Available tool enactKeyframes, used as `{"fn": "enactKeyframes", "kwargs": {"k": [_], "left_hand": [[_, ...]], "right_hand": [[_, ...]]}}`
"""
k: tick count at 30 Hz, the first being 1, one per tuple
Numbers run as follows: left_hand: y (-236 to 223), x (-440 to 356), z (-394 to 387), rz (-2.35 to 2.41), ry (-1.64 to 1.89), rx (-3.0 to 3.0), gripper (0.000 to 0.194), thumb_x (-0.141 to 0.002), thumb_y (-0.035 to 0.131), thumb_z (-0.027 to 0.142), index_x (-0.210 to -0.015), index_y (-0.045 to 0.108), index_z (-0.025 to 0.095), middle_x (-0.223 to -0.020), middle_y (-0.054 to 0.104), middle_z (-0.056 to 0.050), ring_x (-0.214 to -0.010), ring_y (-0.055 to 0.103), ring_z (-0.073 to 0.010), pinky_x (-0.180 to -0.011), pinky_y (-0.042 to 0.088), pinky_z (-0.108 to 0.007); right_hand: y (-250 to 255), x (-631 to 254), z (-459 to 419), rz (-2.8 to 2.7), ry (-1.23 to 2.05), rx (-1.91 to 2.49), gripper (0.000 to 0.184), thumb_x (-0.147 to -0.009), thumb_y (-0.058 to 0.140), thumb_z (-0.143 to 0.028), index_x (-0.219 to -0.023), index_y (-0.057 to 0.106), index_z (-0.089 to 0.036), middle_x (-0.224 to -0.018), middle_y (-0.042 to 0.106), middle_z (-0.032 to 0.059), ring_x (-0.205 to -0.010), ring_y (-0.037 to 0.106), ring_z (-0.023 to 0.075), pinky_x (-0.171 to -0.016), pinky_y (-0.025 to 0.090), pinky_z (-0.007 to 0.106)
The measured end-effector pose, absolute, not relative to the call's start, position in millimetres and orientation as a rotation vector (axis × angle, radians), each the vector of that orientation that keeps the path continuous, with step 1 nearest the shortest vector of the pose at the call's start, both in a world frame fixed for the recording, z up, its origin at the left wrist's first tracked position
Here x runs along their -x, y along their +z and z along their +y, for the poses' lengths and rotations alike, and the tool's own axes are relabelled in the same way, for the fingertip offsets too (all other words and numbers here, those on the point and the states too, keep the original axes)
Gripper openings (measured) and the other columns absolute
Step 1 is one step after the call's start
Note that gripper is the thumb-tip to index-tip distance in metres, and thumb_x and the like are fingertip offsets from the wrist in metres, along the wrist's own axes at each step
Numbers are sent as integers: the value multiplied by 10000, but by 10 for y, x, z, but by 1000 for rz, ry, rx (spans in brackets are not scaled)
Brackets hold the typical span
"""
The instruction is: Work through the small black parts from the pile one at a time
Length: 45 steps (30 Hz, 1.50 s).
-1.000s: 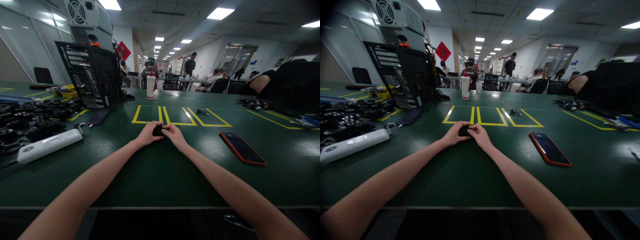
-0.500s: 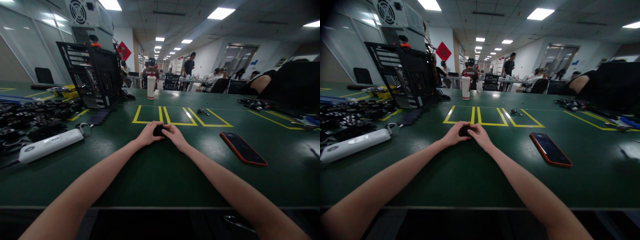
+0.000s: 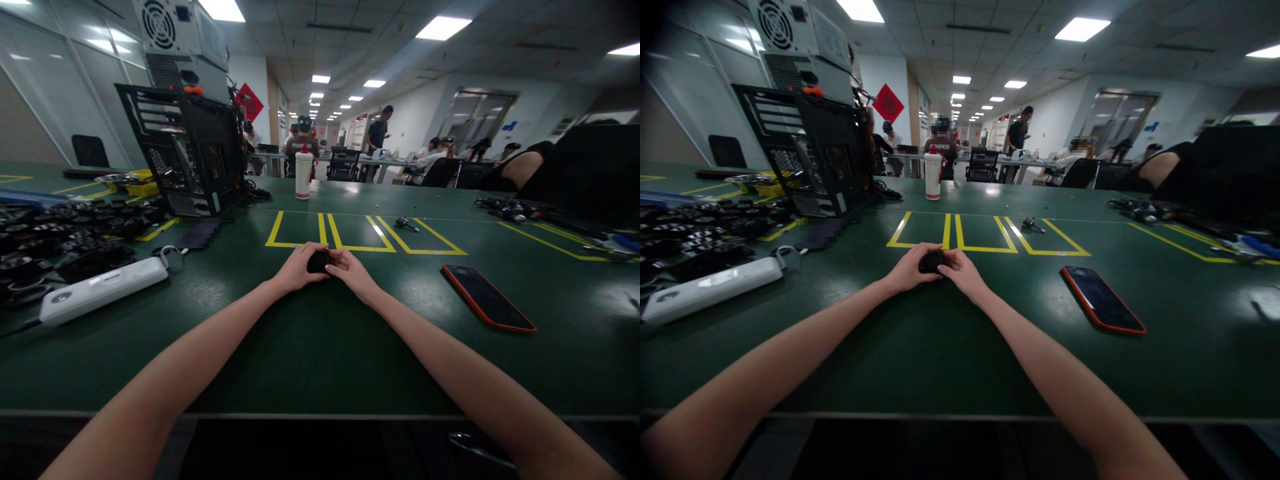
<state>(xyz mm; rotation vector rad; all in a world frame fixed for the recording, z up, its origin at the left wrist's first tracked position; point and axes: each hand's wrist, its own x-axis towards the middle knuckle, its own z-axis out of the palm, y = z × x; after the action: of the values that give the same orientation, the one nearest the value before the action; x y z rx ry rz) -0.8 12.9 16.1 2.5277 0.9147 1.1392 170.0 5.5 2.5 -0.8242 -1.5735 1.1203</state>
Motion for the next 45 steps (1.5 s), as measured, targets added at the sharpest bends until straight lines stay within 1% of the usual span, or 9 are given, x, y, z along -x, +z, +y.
{"fn": "enactKeyframes", "kwargs": {"k": [5, 11, 14, 18, 22, 29, 36, 41, 45], "left_hand": [[161, 7, 130, 922, 1138, -2532, 591, -640, 678, 269, -1162, 403, 223, -1130, 493, -68, -1067, 458, -231, -888, 383, -405], [158, 5, 141, 917, 1126, -2529, 583, -644, 676, 266, -1158, 404, 222, -1134, 490, -73, -1072, 460, -230, -904, 373, -411], [158, 9, 141, 915, 1120, -2530, 581, -647, 675, 271, -1159, 403, 225, -1140, 488, -72, -1078, 457, -231, -912, 364, -415], [153, 14, 150, 911, 1129, -2543, 581, -652, 670, 271, -1163, 398, 222, -1148, 483, -69, -1081, 452, -225, -917, 359, -402], [146, 7, 165, 922, 1134, -2561, 599, -642, 678, 277, -1167, 397, 212, -1130, 490, -65, -1060, 457, -217, -913, 364, -380], [151, 10, 161, 914, 1121, -2549, 598, -648, 672, 280, -1173, 391, 218, -1131, 484, -65, -1063, 456, -218, -911, 368, -382], [154, 19, 151, 918, 1115, -2526, 586, -647, 673, 270, -1163, 400, 222, -1137, 482, -67, -1069, 454, -224, -909, 366, -396], [169, 11, 142, 927, 1109, -2517, 597, -641, 677, 267, -1167, 399, 228, -1134, 485, -66, -1063, 458, -234, -898, 371, -411], [167, 7, 147, 928, 1120, -2524, 601, -634, 684, 264, -1163, 402, 223, -1129, 489, -69, -1059, 462, -236, -899, 370, -414]], "right_hand": [[25, -1681, 27, -1547, 1032, 906, 256, -702, 582, -315, -934, 550, -211, -973, 591, 27, -978, 531, 161, -893, 402, 365], [40, -1682, 81, -1572, 1038, 956, 352, -723, 563, -301, -1062, 523, -215, -1011, 593, 44, -945, 547, 172, -869, 411, 374], [72, -1691, 66, -1605, 1068, 944, 300, -720, 567, -276, -1008, 553, -195, -1020, 585, 47, -951, 547, 174, -884, 404, 367], [75, -1682, 30, -1565, 1119, 848, 308, -669, 621, -229, -964, 538, -199, -1017, 573, 31, -977, 542, 158, -908, 394, 343], [27, -1662, 49, -1532, 1060, 873, 248, -692, 595, -306, -912, 547, -201, -954, 592, 25, -941, 549, 157, -883, 409, 357], [-10, -1677, 124, -1536, 1066, 957, 353, -715, 571, -324, -1044, 530, -204, -1042, 588, 49, -987, 532, 182, -889, 396, 376], [10, -1694, 74, -1568, 1098, 883, 289, -704, 592, -257, -982, 529, -208, -1042, 571, 28, -999, 528, 163, -895, 403, 344], [0, -1676, 70, -1548, 1023, 898, 203, -726, 558, -330, -890, 537, -213, -939, 588, 16, -923, 552, 158, -844, 433, 360], [-22, -1675, 133, -1528, 1012, 924, 249, -713, 574, -320, -935, 535, -214, -974, 589, 26, -958, 539, 167, -864, 418, 370]]}}
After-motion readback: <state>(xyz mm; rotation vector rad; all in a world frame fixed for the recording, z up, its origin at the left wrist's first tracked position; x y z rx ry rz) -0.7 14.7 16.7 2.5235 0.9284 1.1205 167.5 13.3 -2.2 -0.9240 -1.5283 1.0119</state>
